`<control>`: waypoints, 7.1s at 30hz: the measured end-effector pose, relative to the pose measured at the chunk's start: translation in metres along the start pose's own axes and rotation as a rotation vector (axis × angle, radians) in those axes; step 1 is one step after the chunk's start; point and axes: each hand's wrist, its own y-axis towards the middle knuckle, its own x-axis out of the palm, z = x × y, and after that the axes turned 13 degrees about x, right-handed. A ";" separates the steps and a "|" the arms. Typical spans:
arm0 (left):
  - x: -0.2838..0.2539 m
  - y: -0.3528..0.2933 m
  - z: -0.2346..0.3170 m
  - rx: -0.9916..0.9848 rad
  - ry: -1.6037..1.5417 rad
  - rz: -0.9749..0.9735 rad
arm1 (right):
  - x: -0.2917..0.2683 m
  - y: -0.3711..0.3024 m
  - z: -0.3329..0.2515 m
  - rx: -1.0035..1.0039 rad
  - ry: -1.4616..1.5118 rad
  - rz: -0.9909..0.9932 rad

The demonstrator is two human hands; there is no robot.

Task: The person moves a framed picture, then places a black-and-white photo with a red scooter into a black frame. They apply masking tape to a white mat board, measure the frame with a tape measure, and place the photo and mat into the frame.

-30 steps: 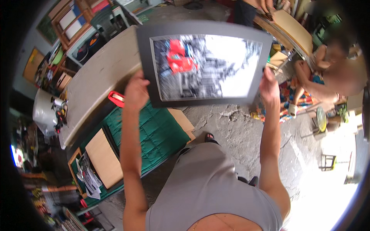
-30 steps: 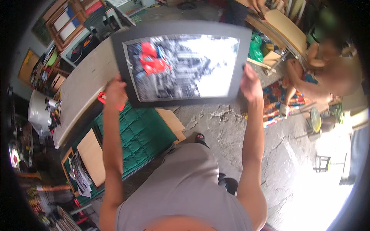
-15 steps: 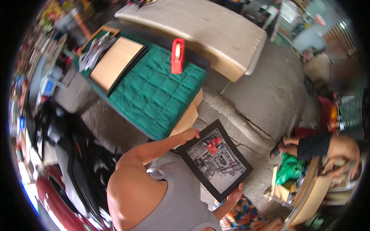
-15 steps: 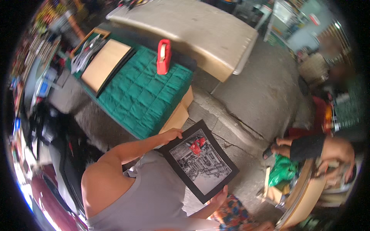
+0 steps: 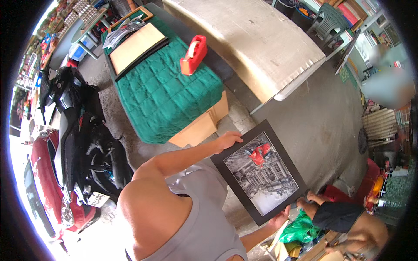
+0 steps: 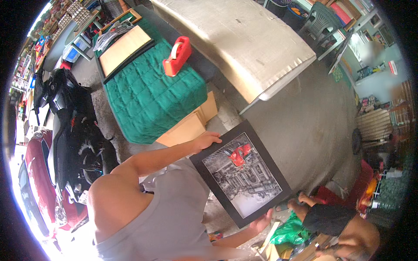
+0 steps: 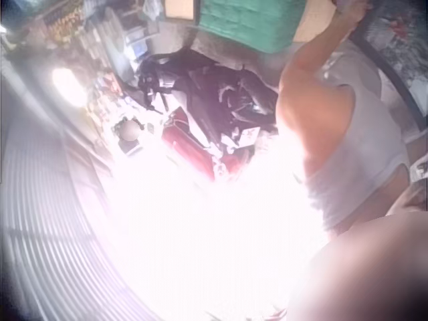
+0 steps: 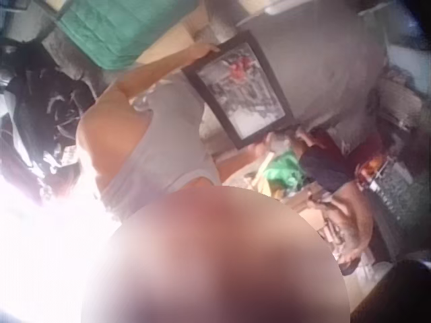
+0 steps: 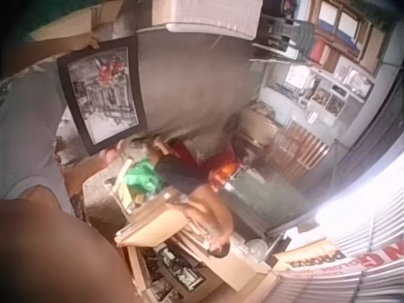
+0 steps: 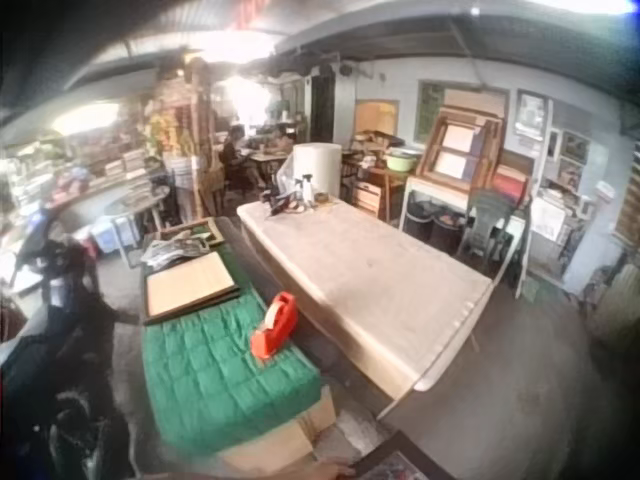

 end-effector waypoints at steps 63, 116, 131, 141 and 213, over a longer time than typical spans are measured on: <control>0.176 0.931 0.521 0.954 -1.136 1.604 | 1.286 1.041 -0.502 0.570 -1.321 -1.361; -0.154 0.984 0.635 -0.653 -0.738 1.973 | 1.429 0.745 0.046 -0.988 -1.915 -3.665; -0.082 0.912 0.417 -0.832 -0.955 2.407 | 1.377 0.798 0.097 -0.278 -2.286 -2.595; -0.039 0.860 0.429 0.444 -1.106 2.400 | 1.407 0.748 0.095 0.536 -2.422 -2.290; -0.118 0.903 0.430 -0.789 -0.051 2.589 | 1.373 0.745 0.129 -0.951 -1.603 -3.218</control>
